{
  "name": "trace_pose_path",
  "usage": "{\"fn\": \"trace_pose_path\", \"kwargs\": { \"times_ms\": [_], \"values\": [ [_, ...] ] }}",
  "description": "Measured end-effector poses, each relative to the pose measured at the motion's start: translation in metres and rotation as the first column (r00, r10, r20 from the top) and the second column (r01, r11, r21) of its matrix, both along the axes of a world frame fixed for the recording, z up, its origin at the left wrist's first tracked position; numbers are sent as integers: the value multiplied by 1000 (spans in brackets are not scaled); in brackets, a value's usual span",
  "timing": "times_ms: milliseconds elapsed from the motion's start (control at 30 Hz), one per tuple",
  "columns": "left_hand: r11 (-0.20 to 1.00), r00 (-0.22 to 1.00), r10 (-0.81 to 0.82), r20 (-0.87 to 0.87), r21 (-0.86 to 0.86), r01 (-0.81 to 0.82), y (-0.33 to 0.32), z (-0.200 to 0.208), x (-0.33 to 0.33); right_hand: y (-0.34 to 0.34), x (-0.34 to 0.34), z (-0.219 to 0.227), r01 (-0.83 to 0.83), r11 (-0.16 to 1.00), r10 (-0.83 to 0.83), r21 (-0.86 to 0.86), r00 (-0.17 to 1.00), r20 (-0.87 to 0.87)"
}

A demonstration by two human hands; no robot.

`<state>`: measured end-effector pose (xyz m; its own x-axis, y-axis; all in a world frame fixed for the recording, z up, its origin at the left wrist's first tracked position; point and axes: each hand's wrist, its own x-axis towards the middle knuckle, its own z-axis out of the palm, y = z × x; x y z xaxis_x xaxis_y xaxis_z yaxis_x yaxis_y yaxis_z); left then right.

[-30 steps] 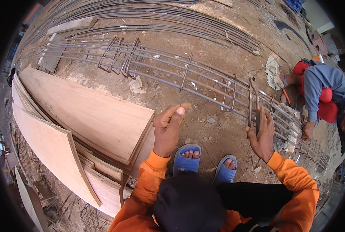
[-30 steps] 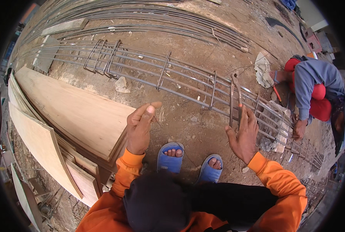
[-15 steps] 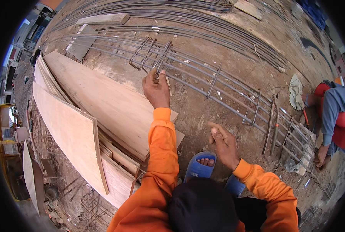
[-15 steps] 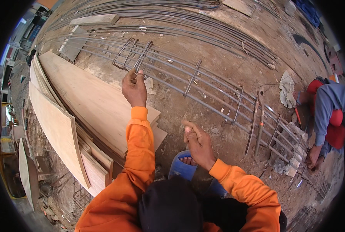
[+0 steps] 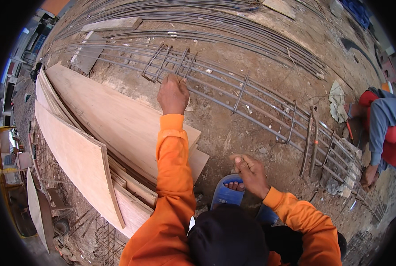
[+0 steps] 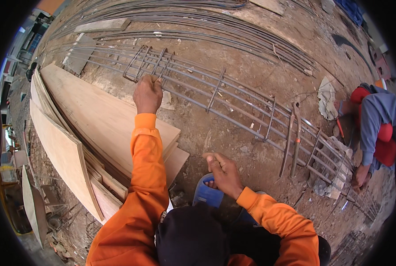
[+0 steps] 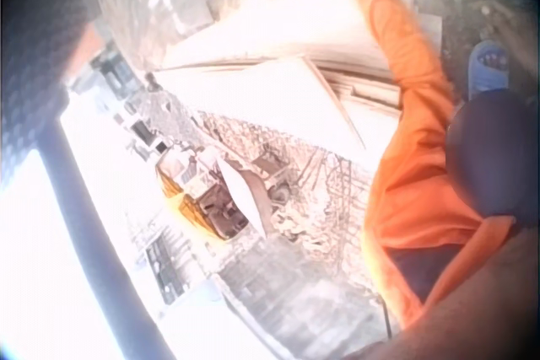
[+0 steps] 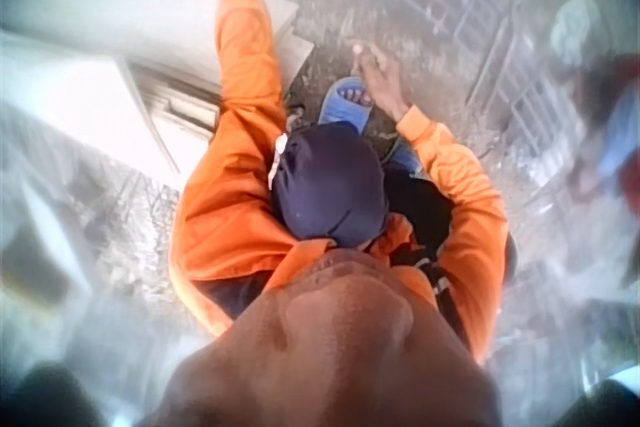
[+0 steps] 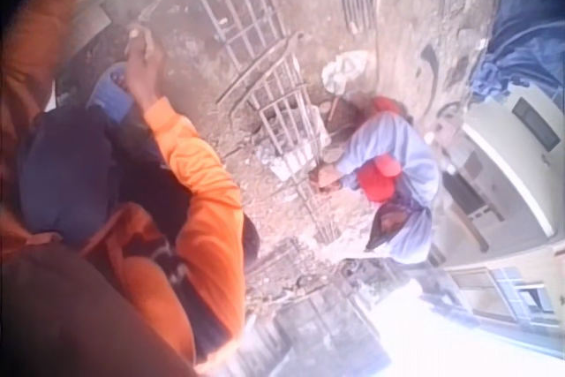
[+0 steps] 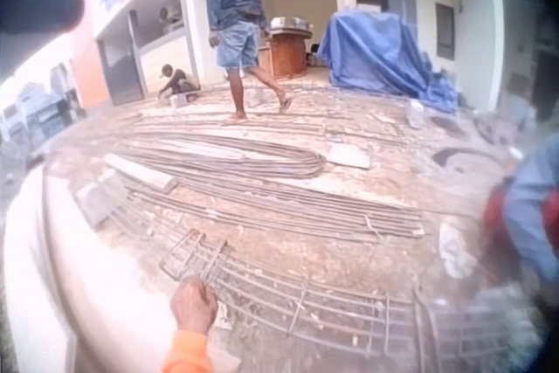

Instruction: The person ties intersecting steel bars into a rebar cage using wire and pliers. They repeatedly wrap wire around bar intersections and twist it with pliers to secure the joints.

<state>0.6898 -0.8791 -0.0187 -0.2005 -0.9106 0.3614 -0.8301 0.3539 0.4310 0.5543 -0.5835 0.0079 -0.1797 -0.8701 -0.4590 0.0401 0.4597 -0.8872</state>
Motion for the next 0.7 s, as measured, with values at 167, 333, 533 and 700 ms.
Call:
{"fn": "trace_pose_path", "kwargs": {
  "times_ms": [167,333,533,700],
  "values": [
    [997,980,-59,-191,30,66,27,-8,-7,-14,9,-16,-15,980,8,-200,999,-37],
    [998,940,-12,-342,46,30,24,-10,-2,-47,18,-45,-63,998,62,-16,997,-51],
    [998,892,59,-449,43,-45,10,-17,-2,-94,23,-107,-68,991,45,-112,979,-197],
    [966,881,194,-432,-71,-248,-16,-33,9,-120,34,-85,-34,998,29,-57,995,-96]
  ]
}}
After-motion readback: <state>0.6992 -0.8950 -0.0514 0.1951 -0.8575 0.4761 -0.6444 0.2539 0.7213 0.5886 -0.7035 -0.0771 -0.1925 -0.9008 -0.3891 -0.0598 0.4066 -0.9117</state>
